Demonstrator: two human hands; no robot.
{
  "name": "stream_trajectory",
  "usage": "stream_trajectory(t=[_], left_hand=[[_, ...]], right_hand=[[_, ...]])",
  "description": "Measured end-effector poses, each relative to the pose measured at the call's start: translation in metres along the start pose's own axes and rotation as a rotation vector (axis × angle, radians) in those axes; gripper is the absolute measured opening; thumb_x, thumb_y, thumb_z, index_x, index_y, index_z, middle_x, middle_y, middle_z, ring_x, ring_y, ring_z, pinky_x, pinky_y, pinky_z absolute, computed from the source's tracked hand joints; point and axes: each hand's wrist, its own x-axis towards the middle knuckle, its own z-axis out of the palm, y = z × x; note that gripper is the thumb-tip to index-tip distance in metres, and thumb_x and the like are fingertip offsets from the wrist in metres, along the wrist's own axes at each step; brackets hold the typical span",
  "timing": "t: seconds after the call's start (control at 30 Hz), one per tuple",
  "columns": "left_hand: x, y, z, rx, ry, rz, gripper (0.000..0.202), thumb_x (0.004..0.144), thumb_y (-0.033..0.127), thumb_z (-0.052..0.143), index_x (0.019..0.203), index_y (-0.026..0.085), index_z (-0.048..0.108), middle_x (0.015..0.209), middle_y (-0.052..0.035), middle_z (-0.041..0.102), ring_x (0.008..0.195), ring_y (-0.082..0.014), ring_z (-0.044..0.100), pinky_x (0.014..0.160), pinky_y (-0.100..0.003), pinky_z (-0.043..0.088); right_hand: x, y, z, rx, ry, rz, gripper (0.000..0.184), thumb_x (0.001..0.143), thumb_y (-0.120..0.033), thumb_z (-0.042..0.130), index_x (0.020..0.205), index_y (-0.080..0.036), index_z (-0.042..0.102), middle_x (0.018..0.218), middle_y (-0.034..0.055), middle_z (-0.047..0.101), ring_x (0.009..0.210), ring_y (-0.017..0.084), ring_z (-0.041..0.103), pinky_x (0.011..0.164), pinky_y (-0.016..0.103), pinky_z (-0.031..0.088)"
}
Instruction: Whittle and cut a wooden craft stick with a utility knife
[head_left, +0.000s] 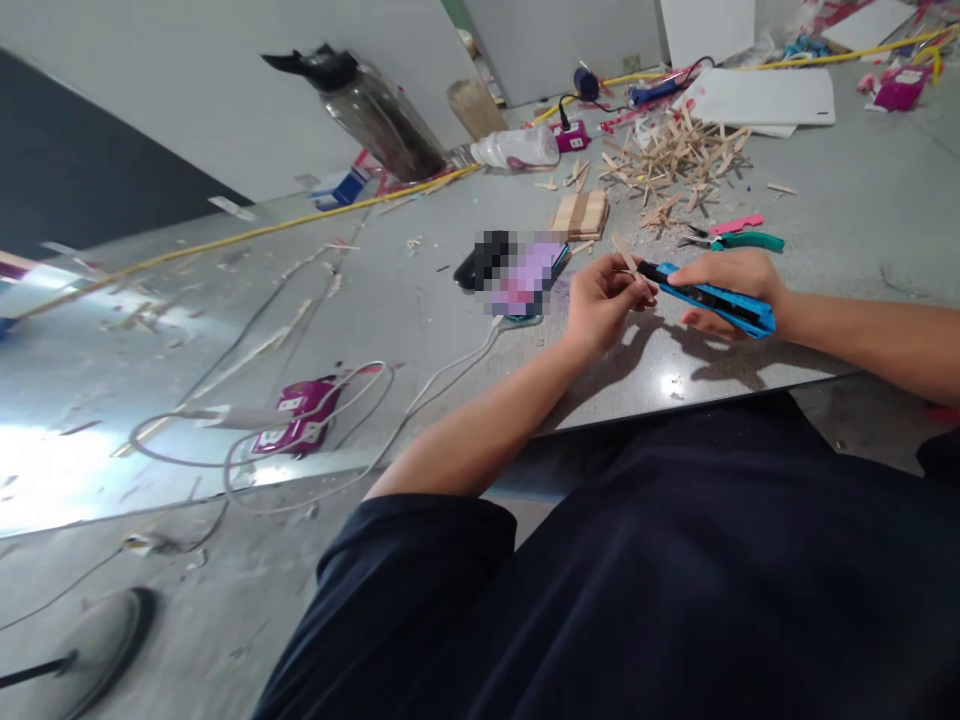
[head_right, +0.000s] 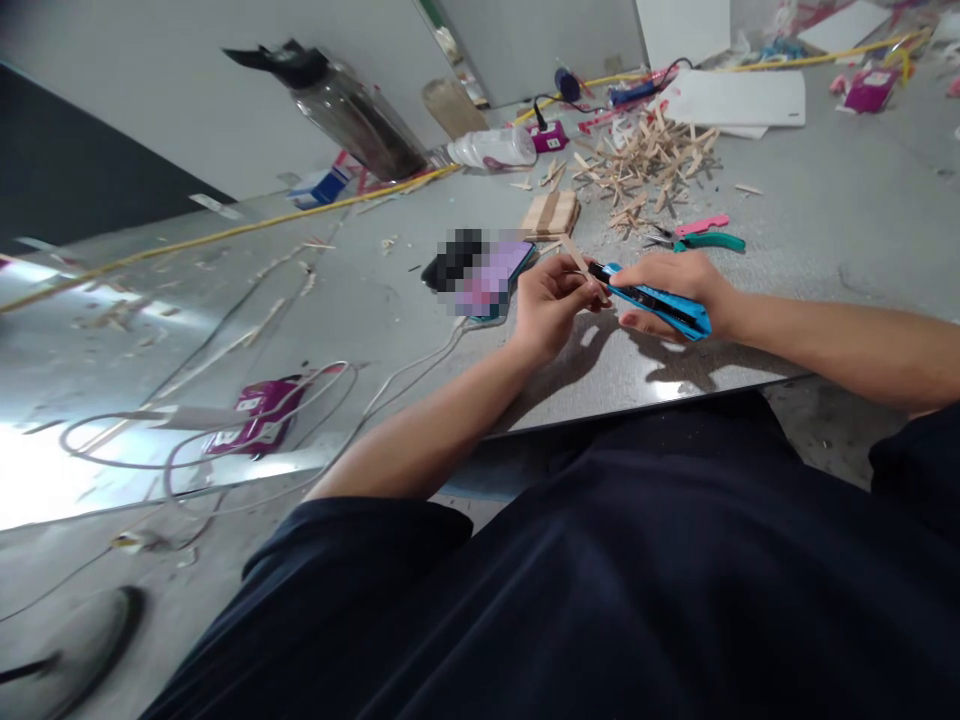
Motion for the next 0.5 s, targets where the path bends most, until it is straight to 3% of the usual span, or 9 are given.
stream_trajectory(t=[0.17,0.33,0.5], left_hand=[[-0.002,0.007,0.0,-0.017,-0.02,0.002,0.026,0.082,0.026,0.093,0.101,0.019,0.075,0.084,-0.0025,0.086,0.07,-0.0149,0.081,0.066,-0.026,0.062],[-0.003,0.012,0.002,-0.025,-0.009,-0.01,0.019,0.083,0.021,0.089,0.096,0.018,0.076,0.082,-0.0034,0.085,0.068,-0.0142,0.079,0.064,-0.025,0.059],[-0.003,0.015,0.004,-0.009,0.023,-0.059,0.014,0.088,0.009,0.081,0.096,0.018,0.074,0.08,-0.0025,0.083,0.066,-0.0139,0.078,0.065,-0.026,0.059]], right_hand=[[-0.004,-0.011,-0.005,-0.032,-0.069,0.163,0.042,0.11,-0.062,0.076,0.13,-0.026,0.087,0.096,0.0043,0.089,0.076,0.02,0.081,0.073,0.034,0.064],[-0.007,-0.015,-0.007,0.102,-0.1,0.419,0.038,0.106,-0.066,0.078,0.129,-0.037,0.089,0.098,0.0049,0.089,0.079,0.028,0.082,0.078,0.048,0.07],[-0.008,-0.015,-0.005,0.213,-0.037,0.56,0.039,0.102,-0.073,0.084,0.122,-0.04,0.091,0.099,0.0044,0.088,0.082,0.029,0.083,0.081,0.05,0.071]])
